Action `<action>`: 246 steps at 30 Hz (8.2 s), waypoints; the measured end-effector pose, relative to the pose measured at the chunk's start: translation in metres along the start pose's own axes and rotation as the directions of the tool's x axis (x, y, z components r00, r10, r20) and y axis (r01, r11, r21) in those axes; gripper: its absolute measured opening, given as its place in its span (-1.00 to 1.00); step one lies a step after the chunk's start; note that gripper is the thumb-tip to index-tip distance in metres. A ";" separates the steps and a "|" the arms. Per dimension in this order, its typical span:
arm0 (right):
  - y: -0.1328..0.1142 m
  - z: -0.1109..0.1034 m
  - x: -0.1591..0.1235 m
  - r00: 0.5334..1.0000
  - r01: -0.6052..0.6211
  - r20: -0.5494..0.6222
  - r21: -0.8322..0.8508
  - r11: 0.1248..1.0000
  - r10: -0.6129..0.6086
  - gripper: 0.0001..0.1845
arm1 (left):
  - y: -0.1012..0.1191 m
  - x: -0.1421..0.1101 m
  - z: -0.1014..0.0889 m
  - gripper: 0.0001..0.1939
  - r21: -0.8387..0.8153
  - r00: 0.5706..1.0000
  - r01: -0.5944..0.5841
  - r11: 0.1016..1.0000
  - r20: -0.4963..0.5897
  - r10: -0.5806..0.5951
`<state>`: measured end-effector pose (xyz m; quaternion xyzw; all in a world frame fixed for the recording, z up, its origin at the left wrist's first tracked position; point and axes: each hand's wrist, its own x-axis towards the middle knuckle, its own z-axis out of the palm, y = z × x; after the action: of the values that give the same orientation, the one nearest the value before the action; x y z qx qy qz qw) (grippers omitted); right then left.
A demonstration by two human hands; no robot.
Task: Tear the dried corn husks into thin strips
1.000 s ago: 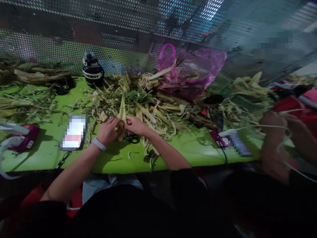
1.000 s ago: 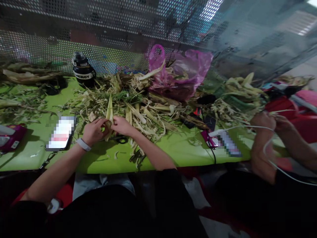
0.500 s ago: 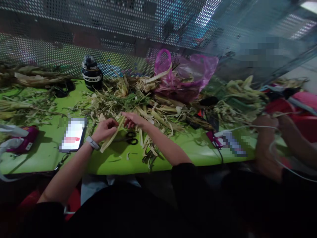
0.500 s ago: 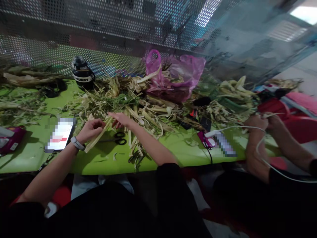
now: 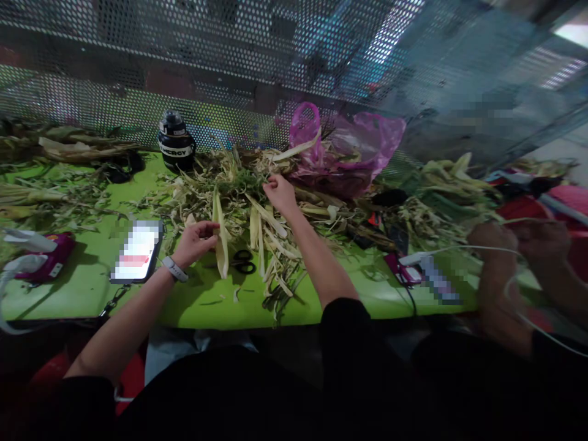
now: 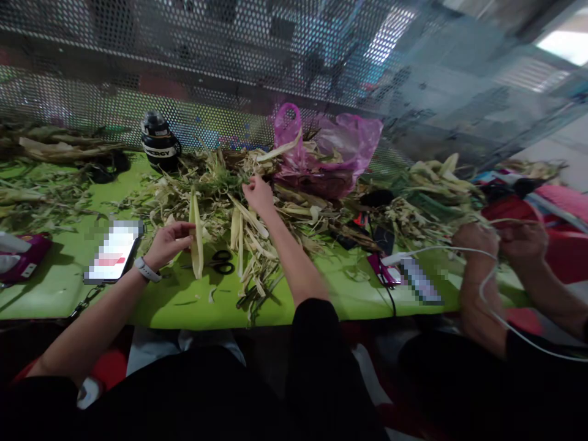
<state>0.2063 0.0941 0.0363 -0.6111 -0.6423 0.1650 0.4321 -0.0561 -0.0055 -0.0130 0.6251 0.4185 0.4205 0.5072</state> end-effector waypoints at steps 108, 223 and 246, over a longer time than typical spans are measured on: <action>-0.015 0.032 -0.117 0.684 -0.497 0.728 0.427 0.755 0.039 -0.57 | 0.000 0.001 0.004 -0.59 -0.142 0.915 0.351 0.925 0.260 -0.307; -0.030 0.020 -0.121 0.648 -0.397 0.762 0.348 0.849 -0.009 -0.45 | 0.009 -0.009 0.016 -0.64 -0.109 0.957 0.135 0.985 0.271 -0.101; -0.032 0.009 -0.120 0.463 -0.314 0.871 0.335 0.888 -0.164 -0.76 | 0.013 -0.006 0.003 -0.65 0.000 0.775 0.316 0.949 0.577 -0.258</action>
<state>0.1646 -0.0210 0.0126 -0.3470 -0.6859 0.6197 0.1584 -0.0536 -0.0143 -0.0007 0.6253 0.3173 0.1518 0.6966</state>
